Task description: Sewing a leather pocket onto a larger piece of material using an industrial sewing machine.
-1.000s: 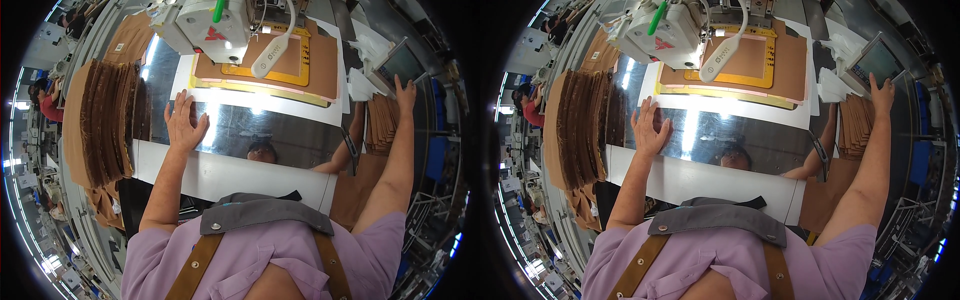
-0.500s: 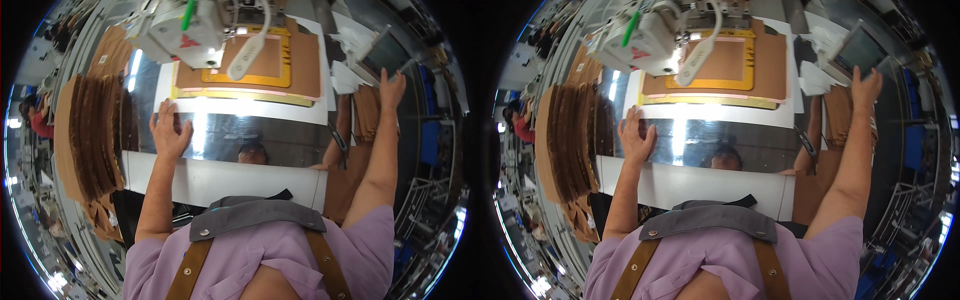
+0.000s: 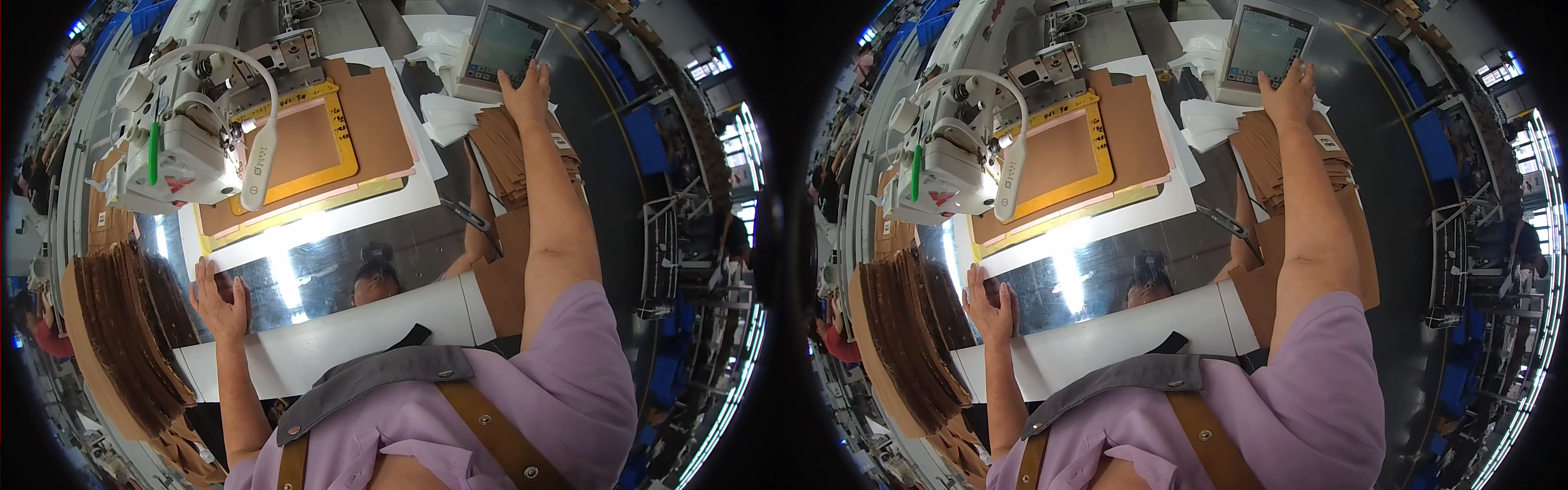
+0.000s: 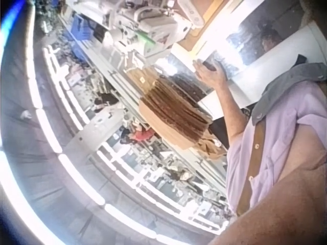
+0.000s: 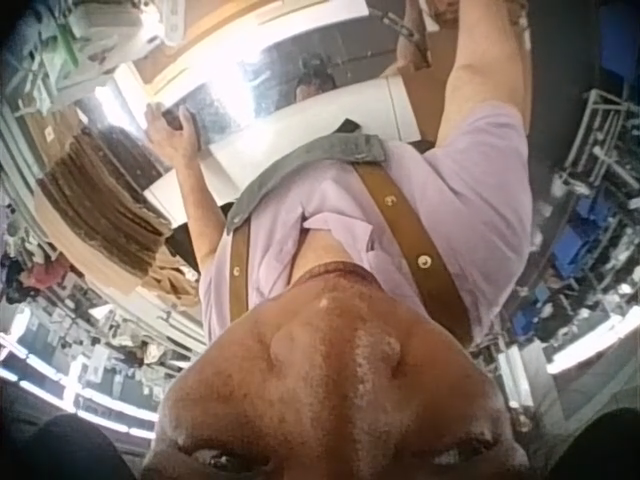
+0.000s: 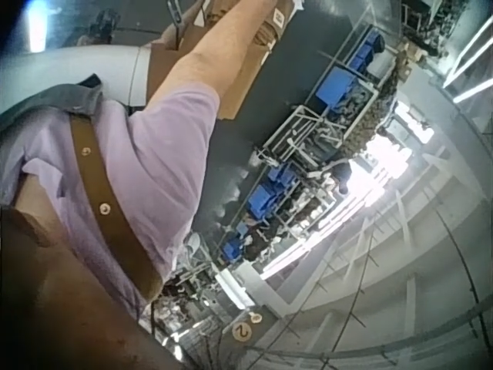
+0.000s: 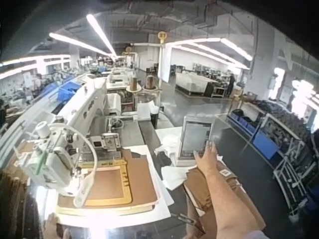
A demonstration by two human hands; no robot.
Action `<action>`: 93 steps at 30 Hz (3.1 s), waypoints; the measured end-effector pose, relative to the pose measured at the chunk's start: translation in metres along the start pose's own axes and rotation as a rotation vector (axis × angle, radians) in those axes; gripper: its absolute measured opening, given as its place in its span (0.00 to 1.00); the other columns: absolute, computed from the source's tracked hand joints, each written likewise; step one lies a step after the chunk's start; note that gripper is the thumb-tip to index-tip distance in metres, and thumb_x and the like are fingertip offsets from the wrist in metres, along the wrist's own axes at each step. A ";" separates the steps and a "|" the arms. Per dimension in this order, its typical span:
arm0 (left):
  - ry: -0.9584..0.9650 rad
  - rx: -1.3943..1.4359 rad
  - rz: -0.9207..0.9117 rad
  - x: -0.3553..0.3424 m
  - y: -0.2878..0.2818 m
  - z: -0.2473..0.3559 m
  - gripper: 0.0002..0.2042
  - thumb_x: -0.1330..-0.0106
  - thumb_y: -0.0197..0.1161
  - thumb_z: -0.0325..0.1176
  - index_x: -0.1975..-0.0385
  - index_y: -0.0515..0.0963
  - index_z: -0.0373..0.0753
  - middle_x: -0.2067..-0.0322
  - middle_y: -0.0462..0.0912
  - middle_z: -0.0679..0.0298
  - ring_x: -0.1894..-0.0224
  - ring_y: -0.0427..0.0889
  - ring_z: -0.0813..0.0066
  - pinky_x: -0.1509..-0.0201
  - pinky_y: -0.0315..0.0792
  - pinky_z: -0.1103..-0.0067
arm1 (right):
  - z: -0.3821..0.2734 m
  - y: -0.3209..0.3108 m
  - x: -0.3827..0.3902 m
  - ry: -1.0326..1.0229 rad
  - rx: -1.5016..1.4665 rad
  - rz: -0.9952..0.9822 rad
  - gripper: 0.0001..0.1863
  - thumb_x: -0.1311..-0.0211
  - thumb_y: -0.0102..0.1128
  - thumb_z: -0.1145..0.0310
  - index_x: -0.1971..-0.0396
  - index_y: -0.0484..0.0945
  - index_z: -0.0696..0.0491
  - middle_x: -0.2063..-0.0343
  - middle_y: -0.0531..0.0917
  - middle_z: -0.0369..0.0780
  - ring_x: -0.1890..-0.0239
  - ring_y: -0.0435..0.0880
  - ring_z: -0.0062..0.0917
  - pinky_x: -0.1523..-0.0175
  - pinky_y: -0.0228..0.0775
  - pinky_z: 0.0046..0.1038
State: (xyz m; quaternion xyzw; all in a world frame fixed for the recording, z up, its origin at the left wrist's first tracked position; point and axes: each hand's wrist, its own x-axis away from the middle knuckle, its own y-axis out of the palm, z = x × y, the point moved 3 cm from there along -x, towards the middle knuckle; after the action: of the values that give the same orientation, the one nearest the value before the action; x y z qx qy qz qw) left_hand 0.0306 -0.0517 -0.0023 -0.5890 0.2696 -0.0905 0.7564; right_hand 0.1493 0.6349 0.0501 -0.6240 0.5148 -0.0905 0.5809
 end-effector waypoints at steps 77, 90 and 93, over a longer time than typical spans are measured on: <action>0.048 0.020 -0.009 -0.002 0.008 -0.004 0.26 0.29 0.58 0.42 0.34 0.70 0.38 0.30 0.70 0.53 0.28 0.68 0.57 0.22 0.47 0.56 | 0.026 -0.111 0.113 -0.162 -0.143 0.001 0.18 0.37 0.71 0.57 0.56 0.87 0.56 0.54 0.87 0.44 0.50 0.85 0.36 0.43 0.76 0.34; 0.188 0.025 0.058 -0.004 -0.013 0.033 0.20 0.31 0.63 0.38 0.41 0.77 0.40 0.35 0.76 0.52 0.30 0.72 0.59 0.23 0.48 0.55 | 0.013 -0.145 0.102 -0.222 0.203 0.039 0.10 0.28 0.59 0.62 0.59 0.86 0.51 0.58 0.87 0.37 0.57 0.87 0.37 0.55 0.80 0.36; 0.239 0.367 0.077 -0.008 -0.026 0.083 0.20 0.30 0.63 0.38 0.40 0.77 0.40 0.41 0.81 0.51 0.37 0.80 0.63 0.30 0.62 0.64 | -0.064 -0.171 0.145 -0.386 -0.170 -0.007 0.07 0.31 0.62 0.69 0.60 0.85 0.54 0.60 0.86 0.38 0.60 0.87 0.35 0.57 0.79 0.35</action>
State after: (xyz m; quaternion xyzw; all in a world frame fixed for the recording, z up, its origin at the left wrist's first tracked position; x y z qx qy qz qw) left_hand 0.0716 0.0145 0.0379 -0.4159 0.3588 -0.1785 0.8164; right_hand 0.2618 0.4512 0.1388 -0.6782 0.3976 0.0729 0.6137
